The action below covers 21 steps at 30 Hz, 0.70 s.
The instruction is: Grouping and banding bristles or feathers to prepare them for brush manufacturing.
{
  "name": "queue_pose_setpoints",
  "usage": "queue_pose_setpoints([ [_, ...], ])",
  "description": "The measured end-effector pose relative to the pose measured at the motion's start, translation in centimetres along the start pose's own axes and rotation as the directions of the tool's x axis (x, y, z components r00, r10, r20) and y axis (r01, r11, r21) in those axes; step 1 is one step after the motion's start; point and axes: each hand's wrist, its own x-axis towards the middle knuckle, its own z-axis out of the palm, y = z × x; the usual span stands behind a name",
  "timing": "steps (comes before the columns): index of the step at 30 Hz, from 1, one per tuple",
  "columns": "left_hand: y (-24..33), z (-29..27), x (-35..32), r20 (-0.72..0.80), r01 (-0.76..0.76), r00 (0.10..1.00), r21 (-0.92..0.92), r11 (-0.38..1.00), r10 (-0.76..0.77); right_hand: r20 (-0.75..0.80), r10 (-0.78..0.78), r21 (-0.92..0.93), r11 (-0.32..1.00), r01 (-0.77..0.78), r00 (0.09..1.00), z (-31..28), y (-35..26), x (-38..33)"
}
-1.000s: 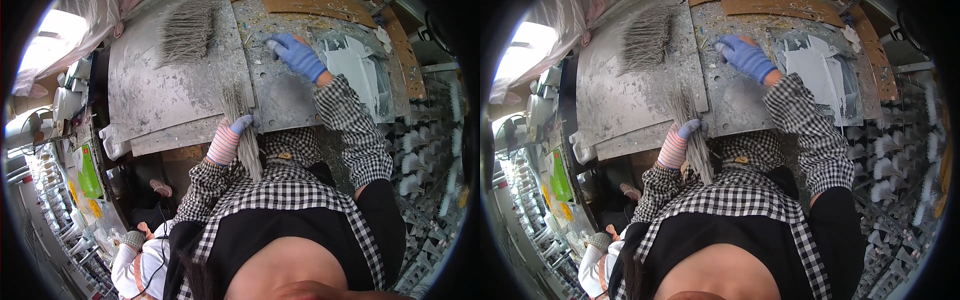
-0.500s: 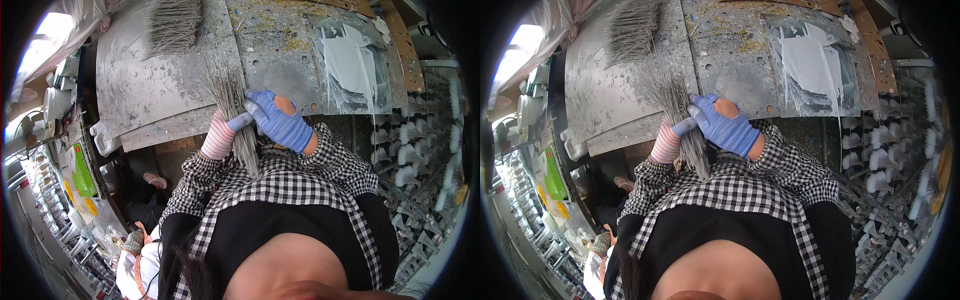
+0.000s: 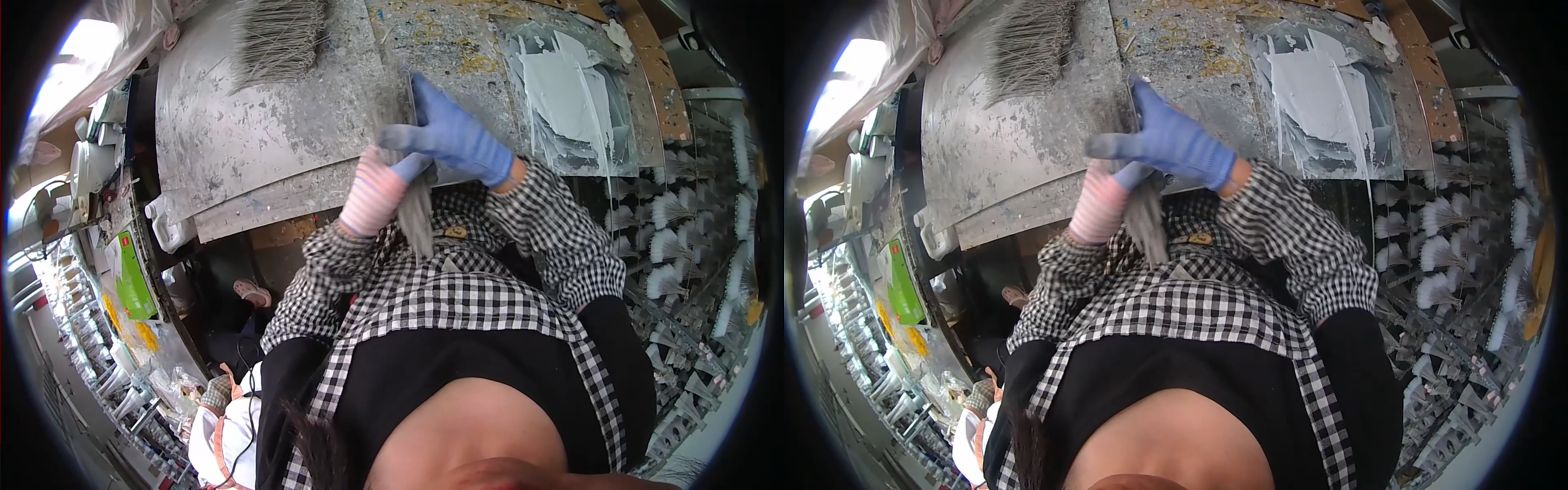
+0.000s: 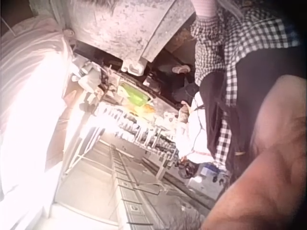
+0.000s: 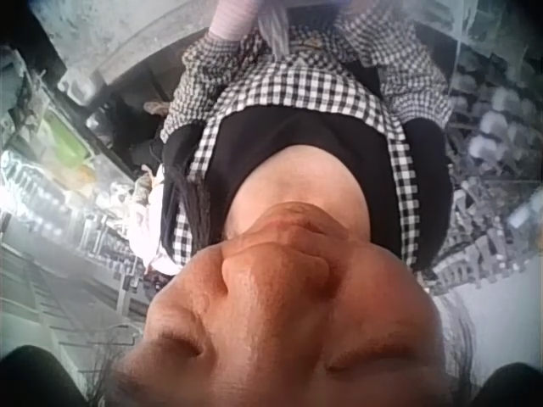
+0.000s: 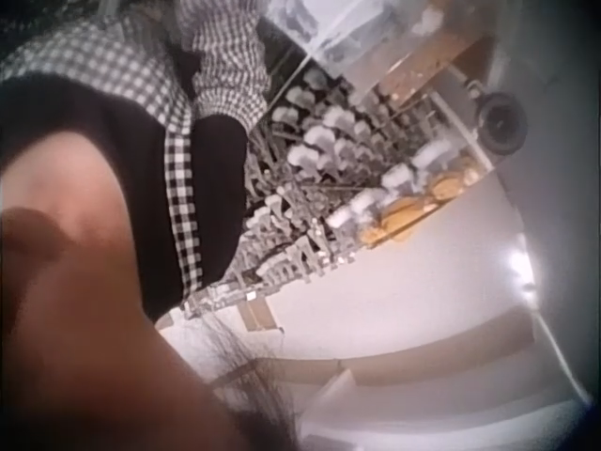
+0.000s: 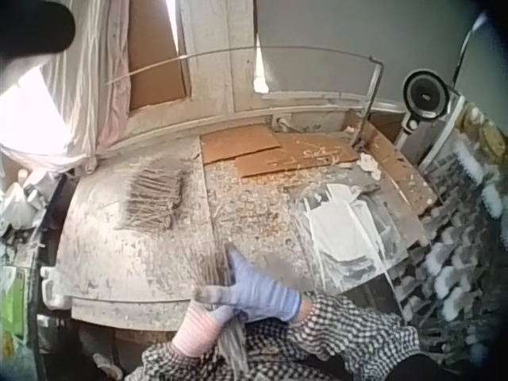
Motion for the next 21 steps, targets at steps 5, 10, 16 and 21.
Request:
queue_pose_setpoints([
  [5,-1.3,2.6,-0.6,0.07,-0.113,0.988,-0.284,0.952,0.138,-0.114,0.05,0.075,0.996,-0.042,0.992,1.7,0.4,0.2],
  [10,1.8,-1.9,-1.1,0.344,0.234,0.898,0.159,0.959,-0.276,-0.048,-0.095,0.337,0.936,0.106,0.994,3.5,2.4,-2.1],
  [16,-0.1,-0.4,-1.1,0.216,-0.097,0.976,0.324,0.941,0.027,0.12,-0.187,0.145,0.975,0.169,0.975,1.2,0.1,-1.4],
  [21,-0.5,0.4,-1.6,0.196,0.053,0.975,0.248,0.967,-0.104,0.037,-0.338,0.237,0.917,0.321,0.94,-1.4,-3.1,1.6],
])
